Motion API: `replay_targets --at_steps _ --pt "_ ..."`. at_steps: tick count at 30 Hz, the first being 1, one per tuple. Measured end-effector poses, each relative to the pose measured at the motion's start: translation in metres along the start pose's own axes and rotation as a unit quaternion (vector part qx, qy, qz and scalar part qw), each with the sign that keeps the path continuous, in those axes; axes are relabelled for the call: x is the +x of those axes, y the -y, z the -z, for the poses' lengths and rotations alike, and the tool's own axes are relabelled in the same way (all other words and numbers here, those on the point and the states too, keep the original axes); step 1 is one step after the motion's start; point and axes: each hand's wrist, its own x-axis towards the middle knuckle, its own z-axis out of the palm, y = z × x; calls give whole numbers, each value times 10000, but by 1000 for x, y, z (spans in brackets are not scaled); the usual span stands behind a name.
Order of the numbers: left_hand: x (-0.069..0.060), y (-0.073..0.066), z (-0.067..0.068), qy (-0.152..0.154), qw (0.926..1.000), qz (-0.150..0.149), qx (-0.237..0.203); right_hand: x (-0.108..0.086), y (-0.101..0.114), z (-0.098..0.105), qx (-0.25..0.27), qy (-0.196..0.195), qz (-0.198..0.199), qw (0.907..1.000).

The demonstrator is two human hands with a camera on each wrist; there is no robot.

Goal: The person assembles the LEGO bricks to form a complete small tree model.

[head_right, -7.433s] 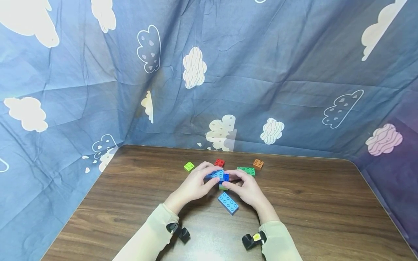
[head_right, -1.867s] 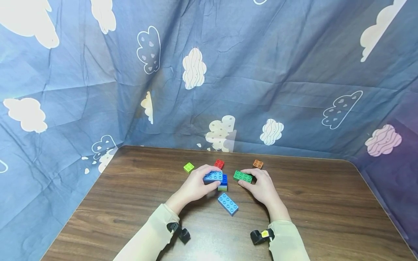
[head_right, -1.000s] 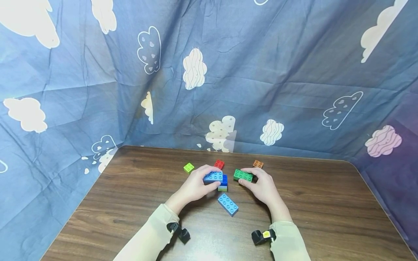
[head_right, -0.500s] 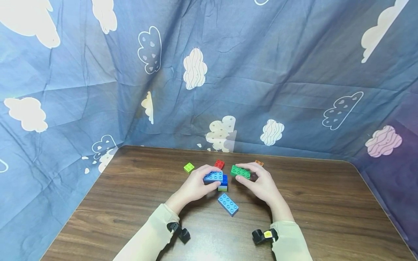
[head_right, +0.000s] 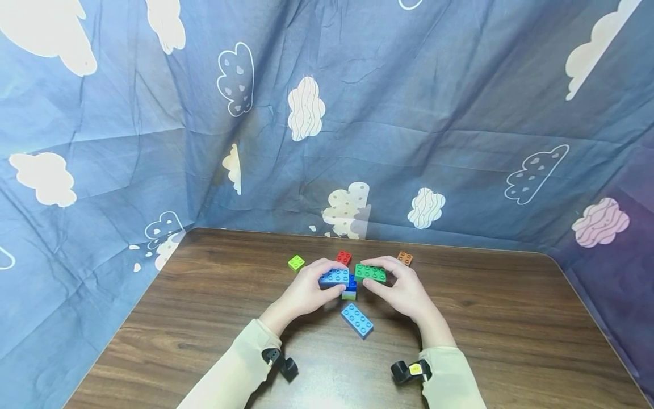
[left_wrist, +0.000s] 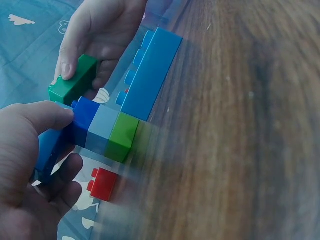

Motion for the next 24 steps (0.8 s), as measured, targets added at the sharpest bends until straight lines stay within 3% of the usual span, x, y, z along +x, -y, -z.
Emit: replay_targets --at_steps 13,24 --pt "0 -1 1 51 9999 81 -72 1 2 -8 63 146 403 9991" --pt "0 -1 1 29 10000 -12 -25 2 6 -10 -221 113 121 9996"
